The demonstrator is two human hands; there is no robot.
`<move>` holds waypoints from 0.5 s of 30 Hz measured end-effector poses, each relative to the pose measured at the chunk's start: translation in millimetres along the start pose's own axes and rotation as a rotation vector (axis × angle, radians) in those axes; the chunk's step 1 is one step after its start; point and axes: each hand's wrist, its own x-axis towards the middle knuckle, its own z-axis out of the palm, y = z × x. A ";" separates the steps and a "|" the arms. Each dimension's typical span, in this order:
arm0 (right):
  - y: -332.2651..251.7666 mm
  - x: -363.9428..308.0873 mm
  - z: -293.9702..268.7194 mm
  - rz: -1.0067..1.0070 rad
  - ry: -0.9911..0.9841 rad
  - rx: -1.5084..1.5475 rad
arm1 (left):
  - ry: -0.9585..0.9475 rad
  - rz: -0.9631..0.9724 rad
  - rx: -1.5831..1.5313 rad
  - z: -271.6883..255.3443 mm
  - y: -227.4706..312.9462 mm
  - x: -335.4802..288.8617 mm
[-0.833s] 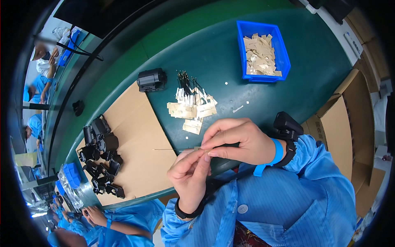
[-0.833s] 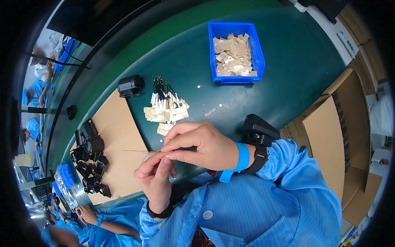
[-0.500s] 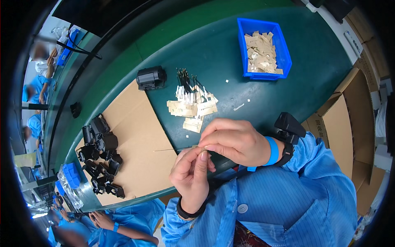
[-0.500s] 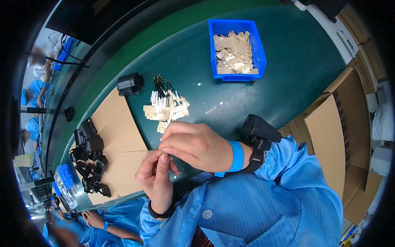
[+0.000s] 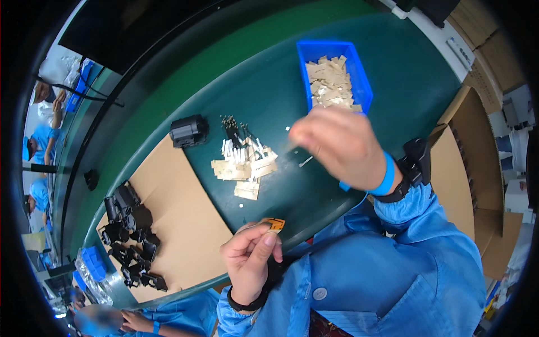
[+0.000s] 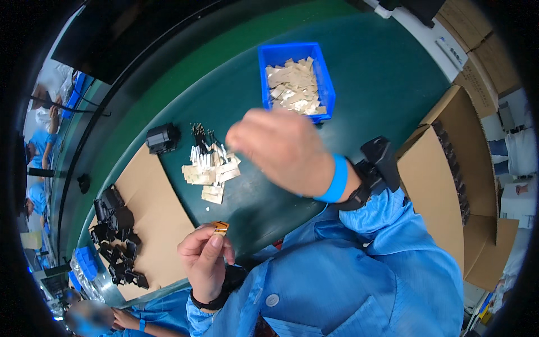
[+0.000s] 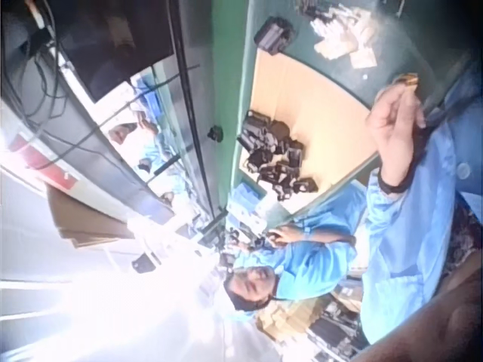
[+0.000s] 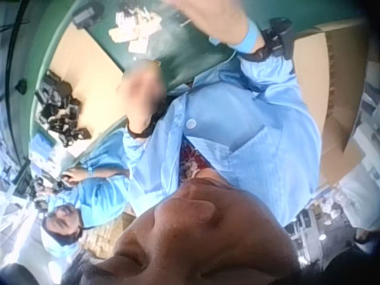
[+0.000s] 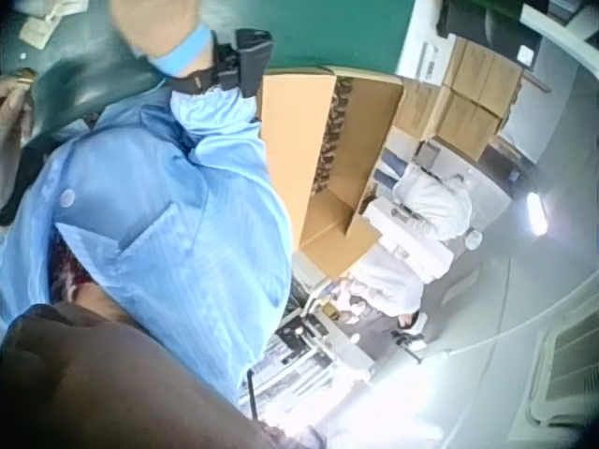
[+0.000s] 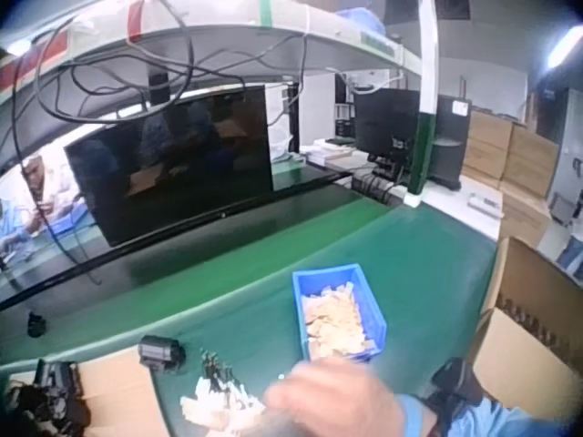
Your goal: Assembling internal components, including pins and connectors, into a black plastic housing on an assembly line.
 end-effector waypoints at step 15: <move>50.3 7.5 -24.0 0.175 0.251 -0.479 | 0.115 0.205 0.131 -1.3 -1.6 7.1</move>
